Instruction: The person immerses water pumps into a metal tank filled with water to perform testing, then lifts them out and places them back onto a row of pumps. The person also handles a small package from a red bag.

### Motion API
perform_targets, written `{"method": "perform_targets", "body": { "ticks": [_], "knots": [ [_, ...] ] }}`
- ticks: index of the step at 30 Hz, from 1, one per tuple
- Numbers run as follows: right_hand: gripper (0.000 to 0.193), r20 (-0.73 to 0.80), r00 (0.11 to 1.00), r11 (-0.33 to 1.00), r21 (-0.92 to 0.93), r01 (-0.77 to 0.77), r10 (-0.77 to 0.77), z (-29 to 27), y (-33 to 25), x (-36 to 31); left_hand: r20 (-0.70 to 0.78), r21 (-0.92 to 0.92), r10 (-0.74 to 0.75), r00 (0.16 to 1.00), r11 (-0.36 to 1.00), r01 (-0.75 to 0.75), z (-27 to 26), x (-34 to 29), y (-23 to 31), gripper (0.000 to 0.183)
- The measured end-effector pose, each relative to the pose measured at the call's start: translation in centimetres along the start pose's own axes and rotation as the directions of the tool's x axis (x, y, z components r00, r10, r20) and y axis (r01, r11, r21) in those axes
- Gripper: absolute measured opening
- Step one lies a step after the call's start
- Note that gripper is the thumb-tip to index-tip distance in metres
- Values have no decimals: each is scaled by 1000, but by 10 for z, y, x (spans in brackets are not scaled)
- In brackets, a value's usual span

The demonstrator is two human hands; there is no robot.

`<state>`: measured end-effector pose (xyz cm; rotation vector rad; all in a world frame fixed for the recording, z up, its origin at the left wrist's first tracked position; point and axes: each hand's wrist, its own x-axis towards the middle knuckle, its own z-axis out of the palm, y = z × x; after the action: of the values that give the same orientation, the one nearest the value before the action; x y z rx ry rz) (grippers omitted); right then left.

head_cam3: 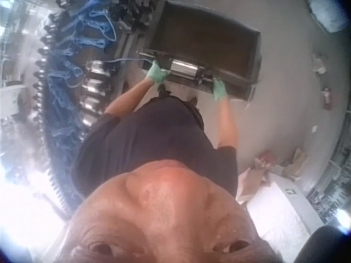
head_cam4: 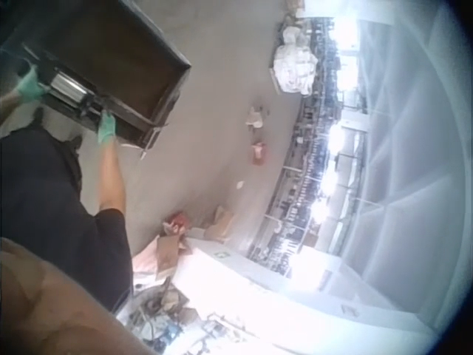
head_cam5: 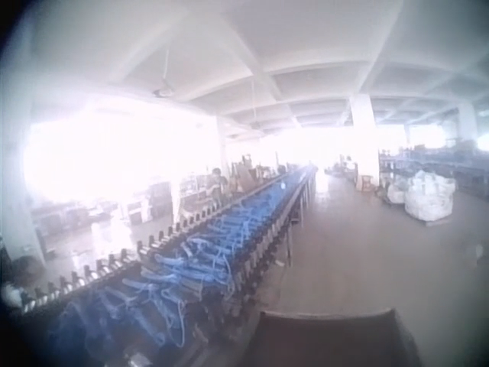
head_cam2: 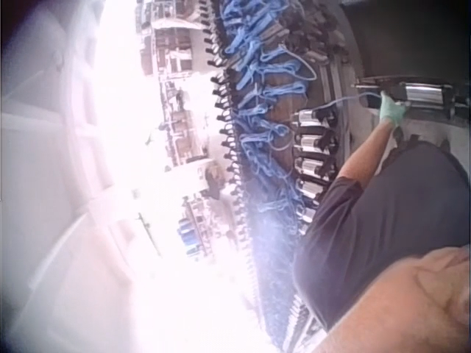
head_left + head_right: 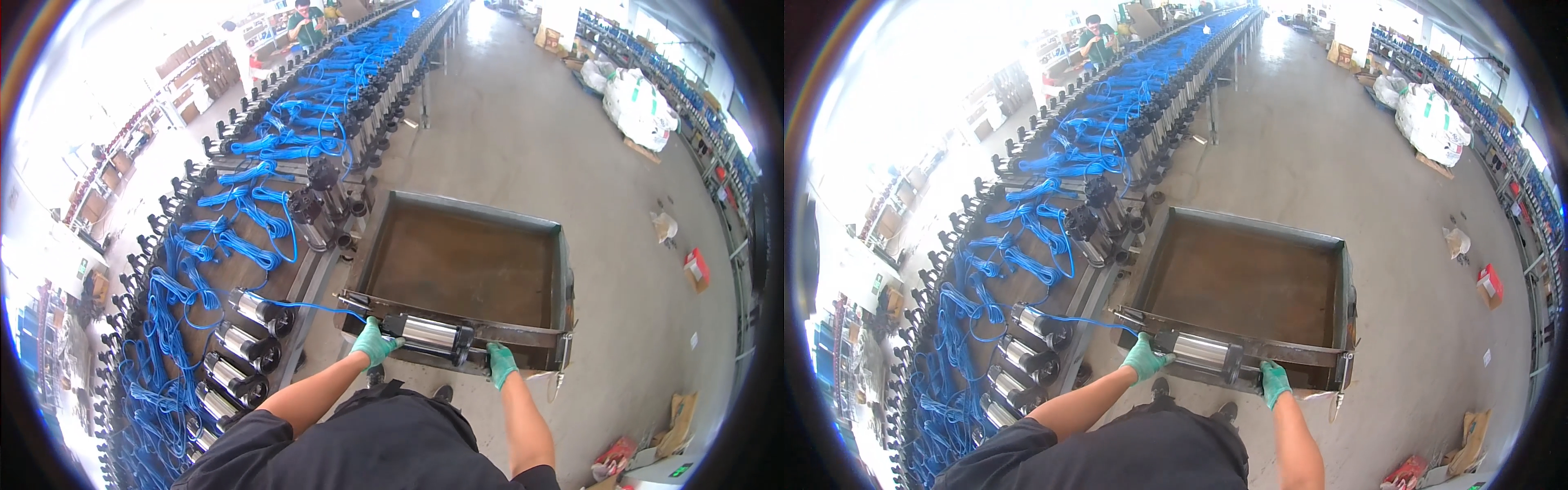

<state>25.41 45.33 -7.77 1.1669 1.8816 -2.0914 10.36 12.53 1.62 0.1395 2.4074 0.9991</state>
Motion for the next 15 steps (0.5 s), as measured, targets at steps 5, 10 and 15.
{"method": "perform_targets", "body": {
  "ticks": [5, 10, 15],
  "knots": [
    [29, 33, 996, 947, -311, 84, -78, -1, -33, -40, -30, -2, 5, 1000, 1000, -5, 11, 11, -20, 76],
    [55, 418, 719, 229, -754, 615, -555, -11, -57, -71, 128, 276, -3, 992, 961, -33, 13, 25, -32, 86],
    [35, 242, 889, 768, -447, 458, -390, -24, -13, -32, -25, 49, 24, 999, 999, -22, 11, 11, -21, 86]
  ]
}}
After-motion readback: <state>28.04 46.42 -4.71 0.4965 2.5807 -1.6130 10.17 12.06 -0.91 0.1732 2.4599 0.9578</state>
